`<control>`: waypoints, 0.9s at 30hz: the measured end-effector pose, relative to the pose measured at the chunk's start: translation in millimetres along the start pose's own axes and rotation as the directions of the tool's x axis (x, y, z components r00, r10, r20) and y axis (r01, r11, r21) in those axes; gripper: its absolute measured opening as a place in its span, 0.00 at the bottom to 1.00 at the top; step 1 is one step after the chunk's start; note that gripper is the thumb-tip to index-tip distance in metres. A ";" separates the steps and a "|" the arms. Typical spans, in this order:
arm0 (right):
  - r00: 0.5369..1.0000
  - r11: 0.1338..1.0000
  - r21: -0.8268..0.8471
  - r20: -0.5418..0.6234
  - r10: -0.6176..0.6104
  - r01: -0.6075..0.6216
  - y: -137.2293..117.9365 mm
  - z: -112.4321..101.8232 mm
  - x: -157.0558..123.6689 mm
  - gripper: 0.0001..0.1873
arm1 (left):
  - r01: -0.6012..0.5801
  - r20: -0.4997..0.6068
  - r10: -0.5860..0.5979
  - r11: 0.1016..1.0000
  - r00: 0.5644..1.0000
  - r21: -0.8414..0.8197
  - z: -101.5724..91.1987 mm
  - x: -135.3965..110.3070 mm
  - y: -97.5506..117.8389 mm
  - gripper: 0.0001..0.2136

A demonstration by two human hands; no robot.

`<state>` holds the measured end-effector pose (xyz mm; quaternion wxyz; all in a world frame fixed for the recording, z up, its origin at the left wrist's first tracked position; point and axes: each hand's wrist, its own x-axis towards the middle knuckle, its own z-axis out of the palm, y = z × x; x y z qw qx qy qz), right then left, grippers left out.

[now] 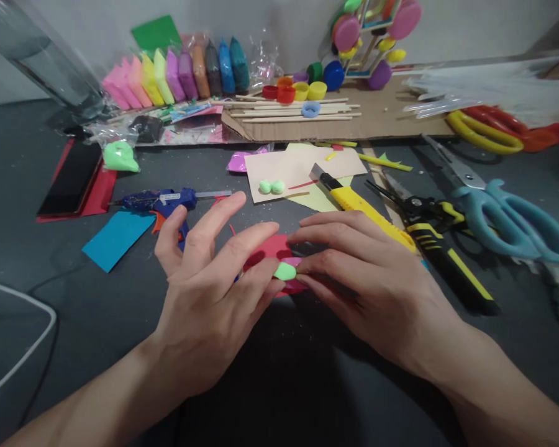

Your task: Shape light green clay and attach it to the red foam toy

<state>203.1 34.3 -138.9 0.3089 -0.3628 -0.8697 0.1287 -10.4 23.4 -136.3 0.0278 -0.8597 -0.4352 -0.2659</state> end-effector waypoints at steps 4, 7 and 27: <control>1.000 1.000 0.002 -0.003 0.000 0.000 -0.8 0.3 0.5 0.03 | 0.003 -0.003 -0.003 1.000 1.000 -0.007 1.2 0.1 0.0 0.04; 1.000 1.000 0.002 0.001 -0.001 0.001 -1.1 0.8 -0.2 0.03 | 0.005 -0.001 -0.005 1.000 1.000 -0.007 2.5 -0.1 0.2 0.03; 0.998 0.998 -0.032 0.033 -0.055 0.056 -3.9 -2.7 0.6 0.05 | 0.001 0.005 -0.001 1.000 1.000 -0.021 1.8 1.3 -0.1 0.04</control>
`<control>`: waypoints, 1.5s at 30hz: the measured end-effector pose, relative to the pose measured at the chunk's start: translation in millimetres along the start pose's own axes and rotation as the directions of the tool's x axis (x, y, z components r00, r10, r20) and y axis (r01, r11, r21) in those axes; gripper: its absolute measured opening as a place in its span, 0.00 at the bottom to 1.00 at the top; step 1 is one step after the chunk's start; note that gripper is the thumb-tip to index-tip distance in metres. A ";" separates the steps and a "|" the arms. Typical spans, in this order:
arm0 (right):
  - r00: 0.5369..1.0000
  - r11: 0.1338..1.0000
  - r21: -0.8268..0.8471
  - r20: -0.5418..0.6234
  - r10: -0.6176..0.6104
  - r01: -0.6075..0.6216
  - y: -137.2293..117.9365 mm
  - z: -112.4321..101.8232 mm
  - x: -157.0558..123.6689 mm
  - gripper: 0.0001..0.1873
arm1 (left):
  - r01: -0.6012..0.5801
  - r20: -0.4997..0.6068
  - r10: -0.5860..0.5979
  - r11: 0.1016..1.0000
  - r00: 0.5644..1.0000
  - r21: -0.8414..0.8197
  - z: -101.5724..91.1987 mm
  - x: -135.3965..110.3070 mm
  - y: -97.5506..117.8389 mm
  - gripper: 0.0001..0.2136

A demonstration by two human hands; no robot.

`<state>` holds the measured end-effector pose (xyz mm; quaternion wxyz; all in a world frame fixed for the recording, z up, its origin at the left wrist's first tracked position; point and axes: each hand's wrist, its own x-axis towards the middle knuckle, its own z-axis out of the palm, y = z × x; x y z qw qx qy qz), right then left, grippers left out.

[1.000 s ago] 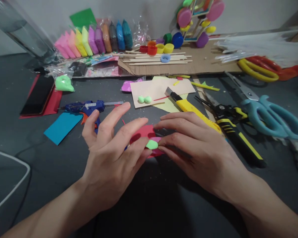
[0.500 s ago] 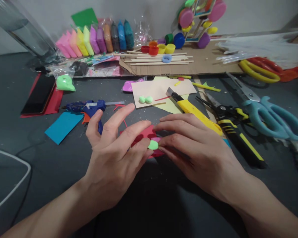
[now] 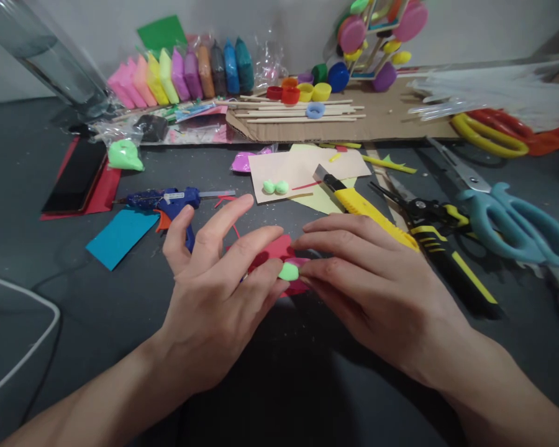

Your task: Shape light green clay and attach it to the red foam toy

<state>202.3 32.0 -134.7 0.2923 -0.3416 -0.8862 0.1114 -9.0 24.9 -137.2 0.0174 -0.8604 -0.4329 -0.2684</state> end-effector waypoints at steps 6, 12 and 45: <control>1.000 0.999 -0.046 0.012 -0.025 0.025 2.7 -3.6 -2.0 0.04 | 0.013 0.016 -0.013 1.000 1.000 -0.012 -1.1 0.5 1.3 0.05; 0.998 0.999 -0.030 0.057 -0.033 0.035 2.2 -4.8 -1.9 0.05 | 0.027 0.025 -0.027 1.000 0.999 -0.014 -1.0 1.3 2.1 0.05; 0.998 0.985 -0.160 -0.006 -0.062 0.060 0.0 -13.7 -4.3 0.05 | -0.014 0.028 0.013 0.999 1.000 0.049 -3.3 -2.9 0.2 0.04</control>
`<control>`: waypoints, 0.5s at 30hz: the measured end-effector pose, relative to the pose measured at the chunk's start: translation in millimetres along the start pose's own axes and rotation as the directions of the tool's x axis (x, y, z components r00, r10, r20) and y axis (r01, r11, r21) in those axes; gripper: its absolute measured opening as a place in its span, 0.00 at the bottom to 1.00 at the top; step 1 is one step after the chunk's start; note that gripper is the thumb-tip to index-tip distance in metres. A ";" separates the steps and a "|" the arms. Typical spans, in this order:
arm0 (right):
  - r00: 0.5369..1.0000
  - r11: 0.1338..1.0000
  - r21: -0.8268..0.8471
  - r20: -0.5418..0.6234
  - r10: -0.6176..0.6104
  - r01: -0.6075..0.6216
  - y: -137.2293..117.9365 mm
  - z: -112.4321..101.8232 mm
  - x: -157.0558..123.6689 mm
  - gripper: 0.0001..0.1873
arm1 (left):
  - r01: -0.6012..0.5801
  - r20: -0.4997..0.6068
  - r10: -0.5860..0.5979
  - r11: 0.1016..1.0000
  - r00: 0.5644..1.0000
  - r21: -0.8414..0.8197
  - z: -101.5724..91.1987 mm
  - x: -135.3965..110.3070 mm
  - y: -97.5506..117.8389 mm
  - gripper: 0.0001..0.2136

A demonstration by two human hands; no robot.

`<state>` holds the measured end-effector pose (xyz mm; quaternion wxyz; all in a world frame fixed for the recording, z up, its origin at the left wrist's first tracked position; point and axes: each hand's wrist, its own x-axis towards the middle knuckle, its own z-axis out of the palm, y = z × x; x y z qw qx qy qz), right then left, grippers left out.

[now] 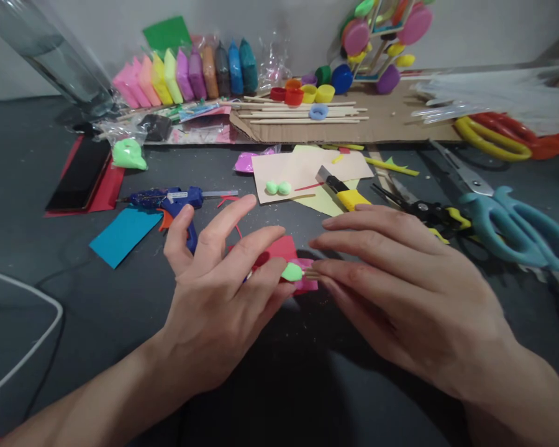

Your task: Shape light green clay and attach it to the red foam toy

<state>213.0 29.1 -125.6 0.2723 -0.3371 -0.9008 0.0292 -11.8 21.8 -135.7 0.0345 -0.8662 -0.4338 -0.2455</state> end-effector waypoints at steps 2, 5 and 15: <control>0.999 0.999 0.027 -0.040 0.036 -0.035 1.6 -2.9 -0.3 0.04 | -0.018 0.006 0.018 1.000 1.000 0.025 -5.7 -2.1 -2.9 0.06; 0.994 0.992 0.080 -0.041 0.099 -0.096 3.4 -3.1 0.1 0.04 | -0.011 0.033 0.010 0.999 0.999 0.040 -16.5 -3.9 -10.5 0.11; 0.996 0.978 0.189 0.019 0.084 -0.086 -2.9 21.9 5.2 0.12 | 0.076 0.022 -0.076 0.997 0.997 -0.030 -24.8 -0.3 -17.9 0.10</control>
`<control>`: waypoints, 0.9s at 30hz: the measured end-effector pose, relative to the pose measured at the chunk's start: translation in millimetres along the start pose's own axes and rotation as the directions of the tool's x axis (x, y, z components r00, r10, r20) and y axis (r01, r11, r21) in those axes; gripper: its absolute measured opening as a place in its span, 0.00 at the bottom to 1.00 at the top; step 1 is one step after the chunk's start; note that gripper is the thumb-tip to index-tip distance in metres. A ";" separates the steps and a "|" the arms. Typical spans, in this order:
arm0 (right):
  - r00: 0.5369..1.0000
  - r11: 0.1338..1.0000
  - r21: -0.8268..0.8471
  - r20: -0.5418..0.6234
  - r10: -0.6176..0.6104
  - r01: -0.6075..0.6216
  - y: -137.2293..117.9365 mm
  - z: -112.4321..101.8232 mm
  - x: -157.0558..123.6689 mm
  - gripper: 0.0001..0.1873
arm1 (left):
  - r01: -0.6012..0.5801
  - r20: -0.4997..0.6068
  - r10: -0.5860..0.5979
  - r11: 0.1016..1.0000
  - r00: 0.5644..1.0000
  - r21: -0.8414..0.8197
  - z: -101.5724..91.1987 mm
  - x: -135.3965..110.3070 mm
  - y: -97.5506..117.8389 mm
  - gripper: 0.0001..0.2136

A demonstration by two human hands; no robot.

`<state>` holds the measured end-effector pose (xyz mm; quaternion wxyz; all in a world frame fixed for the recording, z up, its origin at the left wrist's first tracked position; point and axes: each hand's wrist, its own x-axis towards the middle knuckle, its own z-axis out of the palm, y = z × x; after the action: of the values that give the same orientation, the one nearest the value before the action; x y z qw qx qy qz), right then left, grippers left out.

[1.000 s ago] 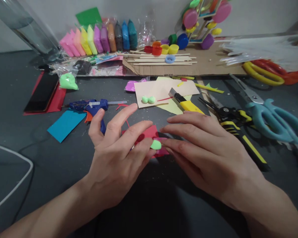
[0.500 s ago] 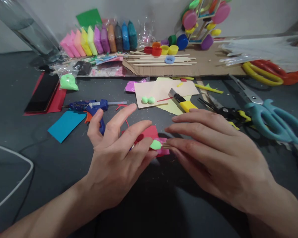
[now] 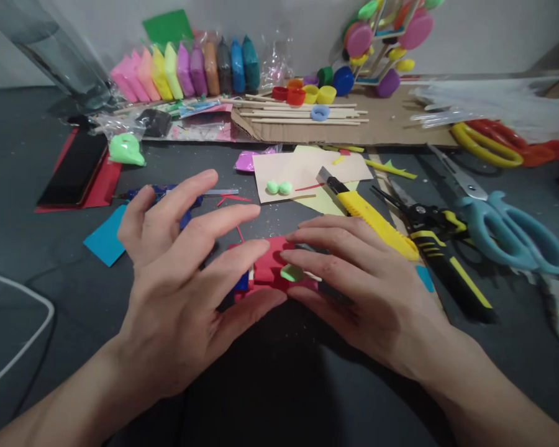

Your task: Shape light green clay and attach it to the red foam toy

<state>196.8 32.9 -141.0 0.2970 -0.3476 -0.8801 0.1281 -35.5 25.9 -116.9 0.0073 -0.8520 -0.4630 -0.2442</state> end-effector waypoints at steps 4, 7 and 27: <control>1.000 1.000 0.000 0.005 -0.013 0.013 0.5 0.4 1.8 0.10 | 0.012 0.000 -0.012 1.000 1.000 0.000 -0.1 -0.4 1.8 0.08; 1.000 1.000 -0.005 0.014 -0.020 0.020 1.0 -0.5 2.0 0.09 | 0.014 -0.005 -0.014 1.000 1.000 -0.012 0.2 -0.5 1.6 0.07; 0.972 0.991 -0.108 0.210 0.101 -0.080 15.9 -15.1 -7.7 0.15 | -0.074 0.387 0.090 0.996 0.918 -0.056 17.4 -1.7 -31.2 0.19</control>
<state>219.1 39.5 -139.3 0.1764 -0.3856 -0.8955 0.1348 -53.9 46.5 -139.7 -0.0917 -0.9022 -0.4141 -0.0789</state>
